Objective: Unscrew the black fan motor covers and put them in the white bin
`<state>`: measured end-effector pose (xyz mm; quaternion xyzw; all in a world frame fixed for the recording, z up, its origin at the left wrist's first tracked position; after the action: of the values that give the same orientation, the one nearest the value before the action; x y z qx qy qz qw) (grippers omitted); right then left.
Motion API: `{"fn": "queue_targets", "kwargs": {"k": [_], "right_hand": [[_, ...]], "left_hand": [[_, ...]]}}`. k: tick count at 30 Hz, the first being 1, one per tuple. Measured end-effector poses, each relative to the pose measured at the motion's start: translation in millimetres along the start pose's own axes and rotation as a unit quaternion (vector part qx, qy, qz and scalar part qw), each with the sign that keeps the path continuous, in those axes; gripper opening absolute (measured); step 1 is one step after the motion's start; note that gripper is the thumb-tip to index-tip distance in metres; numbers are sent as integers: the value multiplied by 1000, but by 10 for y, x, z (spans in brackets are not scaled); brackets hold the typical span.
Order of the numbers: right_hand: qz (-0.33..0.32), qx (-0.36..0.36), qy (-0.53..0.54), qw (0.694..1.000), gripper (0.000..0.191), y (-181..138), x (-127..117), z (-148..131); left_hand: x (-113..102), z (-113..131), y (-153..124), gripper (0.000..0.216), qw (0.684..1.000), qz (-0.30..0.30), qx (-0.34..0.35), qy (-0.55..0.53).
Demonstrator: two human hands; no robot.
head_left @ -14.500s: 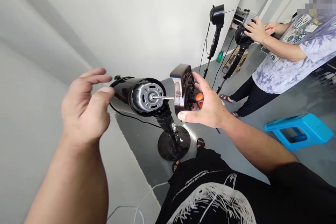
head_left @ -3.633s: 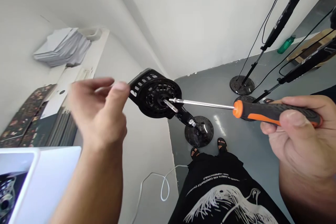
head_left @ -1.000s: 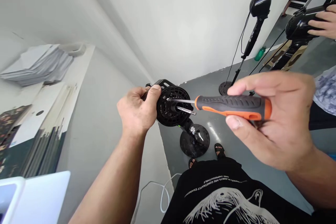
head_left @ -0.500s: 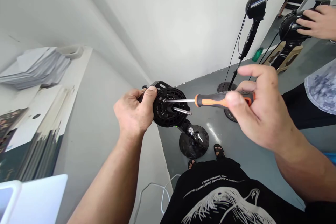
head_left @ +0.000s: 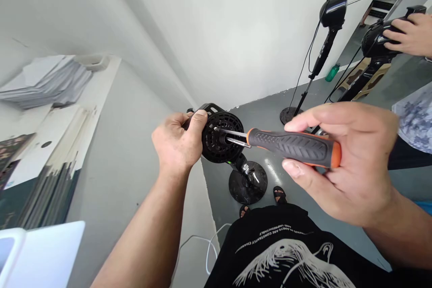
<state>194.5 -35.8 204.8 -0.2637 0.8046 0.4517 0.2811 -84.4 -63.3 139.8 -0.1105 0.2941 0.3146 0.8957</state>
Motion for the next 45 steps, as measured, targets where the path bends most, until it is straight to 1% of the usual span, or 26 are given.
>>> {"fn": "queue_targets", "kwargs": {"k": [2,3,5,7,8,10,12,13,14,17,18,20,22,23,25,27,28,30,34,36,38,39,40,41,42,45], "right_hand": [[41,4,-55,998,45,-3,-46,42],[49,16,-64,997,39,-4,-56,76],[23,30,-35,999,52,-6,-47,138],[-20,8,14,1000,75,-11,-24,156],[-27,-11,21,999,80,-13,-21,156],[3,-16,-12,1000,66,-16,-35,183],[60,17,-59,996,41,-22,-58,235],[74,36,-62,995,37,-27,-60,257],[73,46,-47,995,39,-32,-56,266],[-16,18,46,999,76,-44,6,206],[-24,8,57,998,80,-52,6,178],[22,7,30,999,60,-71,-35,152],[63,43,-9,997,35,-84,-70,174],[58,64,-9,996,33,-85,-71,189],[20,75,34,996,48,-79,-60,187],[-20,41,71,996,65,-65,-53,131],[-18,21,68,997,64,-57,-62,105],[11,31,30,999,50,-40,-78,115],[59,110,-11,992,32,-31,-80,238],[37,86,1,996,38,-29,-89,212],[-22,38,-3,999,49,-20,-101,135],[-48,27,-18,998,45,-16,-112,104],[-63,30,-37,997,32,-13,-127,90],[-66,49,-58,995,19,-11,-145,93],[-63,72,-73,993,17,-10,-162,104],[-63,91,-58,992,40,-11,-164,123]], "left_hand": [[2,2,2,33,1000,3,4,-4],[5,5,1,33,1000,3,2,-6],[10,16,-4,32,1000,2,-7,-6],[15,34,-11,31,1000,1,-11,-4],[16,43,-15,31,1000,2,-10,-5],[15,58,-22,30,1000,4,-6,-8],[13,64,-30,29,1000,6,-4,-8],[11,64,-34,29,1000,7,-4,-8],[10,64,-38,30,1000,7,-5,-5],[15,59,-43,29,1000,5,-7,-2],[18,59,-43,29,1000,6,-8,-2],[24,60,-41,29,1000,9,-9,-4],[30,63,-41,30,1000,9,-13,-7],[34,65,-41,30,1000,8,-13,-8],[41,71,-43,31,1000,4,-11,-9],[46,76,-43,32,1000,4,-3,-7],[48,76,-42,33,1000,6,2,-6],[52,70,-40,33,1000,10,9,-4],[55,55,-42,33,1000,14,14,-2],[52,57,-45,33,1000,15,17,-4],[50,62,-42,33,1000,14,19,-4],[49,63,-38,34,1000,13,19,-3],[48,62,-33,34,1000,13,18,-4],[47,58,-27,34,1000,13,15,-5],[46,51,-21,33,1000,14,11,-9],[50,30,-6,30,1000,18,3,-20]]}}
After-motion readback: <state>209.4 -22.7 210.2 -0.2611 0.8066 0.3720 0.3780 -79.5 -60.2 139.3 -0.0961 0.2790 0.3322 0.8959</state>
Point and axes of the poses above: each hand's wrist, its own y-axis towards the middle knuckle, its own x-axis out of the palm, z = x × y, the point moved 4 cm from there along y, towards the middle knuckle, and after that the axes turned 15 degrees about -z, right-handed, at the moved point
